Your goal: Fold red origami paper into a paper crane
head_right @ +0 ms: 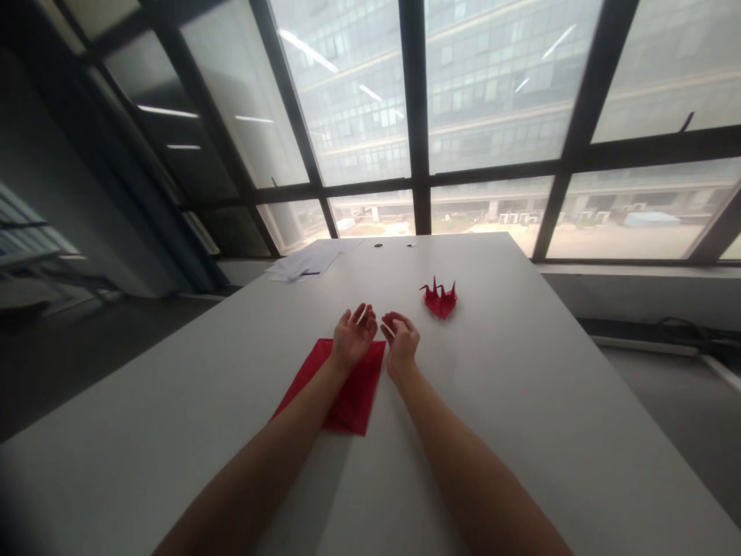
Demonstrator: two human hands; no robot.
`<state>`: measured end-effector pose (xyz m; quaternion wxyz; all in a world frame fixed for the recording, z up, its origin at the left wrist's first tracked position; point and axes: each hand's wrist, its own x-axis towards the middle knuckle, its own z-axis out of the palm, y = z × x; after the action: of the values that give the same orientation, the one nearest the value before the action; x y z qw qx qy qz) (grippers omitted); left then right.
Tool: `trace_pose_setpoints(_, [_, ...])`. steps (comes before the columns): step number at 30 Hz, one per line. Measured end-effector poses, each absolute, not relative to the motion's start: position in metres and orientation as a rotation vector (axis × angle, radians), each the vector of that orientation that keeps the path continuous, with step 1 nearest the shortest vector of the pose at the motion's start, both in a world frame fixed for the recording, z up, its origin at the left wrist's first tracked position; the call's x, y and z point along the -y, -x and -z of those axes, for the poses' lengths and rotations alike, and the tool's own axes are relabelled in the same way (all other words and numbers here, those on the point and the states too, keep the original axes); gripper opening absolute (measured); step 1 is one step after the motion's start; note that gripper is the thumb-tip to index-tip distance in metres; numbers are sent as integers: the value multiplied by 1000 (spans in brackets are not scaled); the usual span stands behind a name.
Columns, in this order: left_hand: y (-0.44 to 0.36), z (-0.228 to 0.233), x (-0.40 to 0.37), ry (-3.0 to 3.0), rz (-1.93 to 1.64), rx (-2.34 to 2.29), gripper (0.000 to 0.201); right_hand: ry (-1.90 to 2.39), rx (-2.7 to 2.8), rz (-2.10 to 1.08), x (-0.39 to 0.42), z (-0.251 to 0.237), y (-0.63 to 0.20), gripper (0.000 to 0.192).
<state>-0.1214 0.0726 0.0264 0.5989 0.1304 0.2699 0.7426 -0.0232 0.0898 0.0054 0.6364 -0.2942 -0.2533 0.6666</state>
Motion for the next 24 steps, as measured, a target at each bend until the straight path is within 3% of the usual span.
trace_pose_setpoints(7, [133,-4,-68,-222,-1647,-595,27,891,727,-980,-172,-22,-62,34])
trace_pose_setpoints(9, [133,-4,-65,-222,-1624,-592,26,1113,964,-610,-191,-18,-88,39])
trace_pose_setpoints(12, [134,-5,-58,-217,-1615,-582,26,1179,1048,-594,-214,-7,-108,41])
trace_pose_setpoints(18, [140,-9,-50,-224,-1663,-540,24,1246,1024,-699,-233,-1,-117,11])
trace_pose_setpoints(24, [123,-10,-50,-589,-1764,-779,14,1114,1005,-838,-196,-17,-136,24])
